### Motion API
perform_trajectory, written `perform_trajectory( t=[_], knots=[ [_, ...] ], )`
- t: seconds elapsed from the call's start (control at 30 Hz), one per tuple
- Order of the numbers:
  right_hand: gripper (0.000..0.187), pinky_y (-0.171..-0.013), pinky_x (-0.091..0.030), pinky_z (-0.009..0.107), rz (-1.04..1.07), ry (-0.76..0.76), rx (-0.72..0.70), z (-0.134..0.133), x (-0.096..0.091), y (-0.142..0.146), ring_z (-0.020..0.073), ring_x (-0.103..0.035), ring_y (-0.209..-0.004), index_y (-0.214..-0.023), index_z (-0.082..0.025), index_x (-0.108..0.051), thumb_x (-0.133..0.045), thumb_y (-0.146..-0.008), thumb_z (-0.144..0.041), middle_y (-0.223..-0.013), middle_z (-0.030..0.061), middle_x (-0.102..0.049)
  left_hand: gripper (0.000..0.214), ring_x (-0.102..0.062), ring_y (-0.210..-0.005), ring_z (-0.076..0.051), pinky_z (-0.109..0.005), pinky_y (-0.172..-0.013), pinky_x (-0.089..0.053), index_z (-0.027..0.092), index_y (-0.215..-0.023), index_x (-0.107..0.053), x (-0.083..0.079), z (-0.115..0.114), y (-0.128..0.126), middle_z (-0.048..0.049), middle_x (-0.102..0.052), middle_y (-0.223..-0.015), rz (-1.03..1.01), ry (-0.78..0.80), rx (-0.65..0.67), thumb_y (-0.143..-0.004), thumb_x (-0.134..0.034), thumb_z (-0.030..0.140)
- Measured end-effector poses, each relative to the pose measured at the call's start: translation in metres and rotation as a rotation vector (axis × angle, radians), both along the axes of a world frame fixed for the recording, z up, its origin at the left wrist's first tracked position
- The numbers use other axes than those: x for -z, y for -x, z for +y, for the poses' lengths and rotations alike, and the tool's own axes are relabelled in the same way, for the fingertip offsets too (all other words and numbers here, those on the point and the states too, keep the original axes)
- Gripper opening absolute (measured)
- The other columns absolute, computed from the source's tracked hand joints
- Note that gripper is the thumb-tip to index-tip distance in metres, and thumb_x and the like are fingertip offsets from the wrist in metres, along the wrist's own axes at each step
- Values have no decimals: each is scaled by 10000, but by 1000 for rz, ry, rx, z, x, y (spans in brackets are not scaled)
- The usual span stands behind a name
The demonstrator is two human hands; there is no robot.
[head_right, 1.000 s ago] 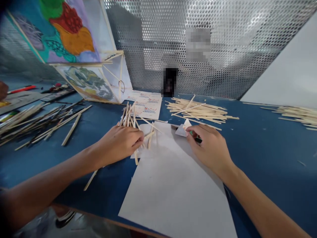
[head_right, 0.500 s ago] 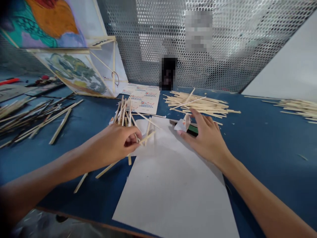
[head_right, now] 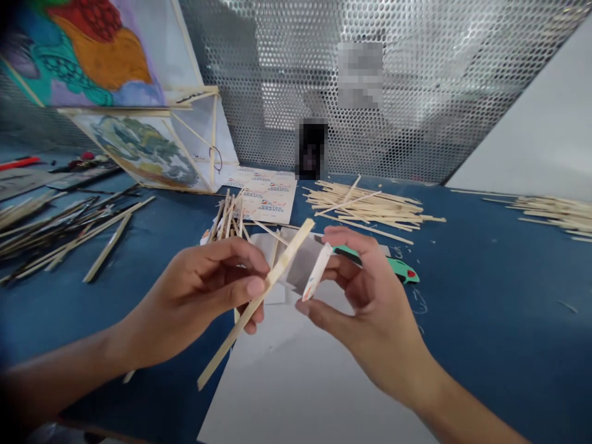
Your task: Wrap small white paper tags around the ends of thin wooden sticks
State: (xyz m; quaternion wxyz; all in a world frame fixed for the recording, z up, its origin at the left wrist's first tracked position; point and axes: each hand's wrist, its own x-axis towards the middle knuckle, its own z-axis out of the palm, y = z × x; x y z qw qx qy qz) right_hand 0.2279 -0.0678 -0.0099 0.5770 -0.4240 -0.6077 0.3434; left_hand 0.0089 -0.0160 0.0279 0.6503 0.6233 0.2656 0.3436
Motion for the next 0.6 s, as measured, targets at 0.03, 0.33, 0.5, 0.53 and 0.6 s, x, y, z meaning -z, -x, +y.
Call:
perform_trajectory(
  t=[0.03, 0.33, 0.5, 0.53, 0.6],
  knots=[
    [586, -785, -642, 302, 30, 15, -15, -1, -1, 1, 178, -700, -973, -1219, -338, -563, -805, -743, -97, -1310, 46, -586, 57, -679, -592, -91, -188, -560, -602, 175, -911, -622, 1, -1, 0, 42, -628, -723, -3, -7, -19, -923, -621, 119],
    [564, -659, -649, 312, 272, 75, -2, -2, -8, 16, 182, -742, -759, -1067, -357, -461, -865, -717, -177, -973, -32, -735, 180, -668, -594, -77, -176, -538, -598, 206, -833, -533, 13, -12, -10, 66, -627, -728, 16, -30, -105, -877, -684, 117],
    [649, -706, -631, 334, 371, 288, -80, 5, -2, 17, 193, -743, -764, -1253, -331, -512, -864, -724, -204, -910, -12, -770, 431, -640, -558, -83, -164, -474, -547, 246, -783, -312, 19, -11, -19, 105, -591, -648, -15, 16, -175, -835, -713, 94],
    [522, -735, -625, 334, 379, 349, -108, 6, -3, 16, 191, -737, -785, -1176, -287, -593, -862, -733, -225, -923, 7, -770, 439, -640, -564, -81, -160, -481, -536, 245, -785, -306, 20, -11, -20, 103, -591, -662, -3, 4, -194, -834, -719, 103],
    [264, -757, -604, 289, 412, 434, -127, 8, -5, 13, 160, -711, -789, -948, -230, -692, -858, -744, -246, -902, 15, -763, 385, -667, -634, -98, -180, -503, -538, 243, -835, -350, 21, -9, -20, 70, -620, -786, 46, 10, -182, -854, -731, 188]
  ],
)
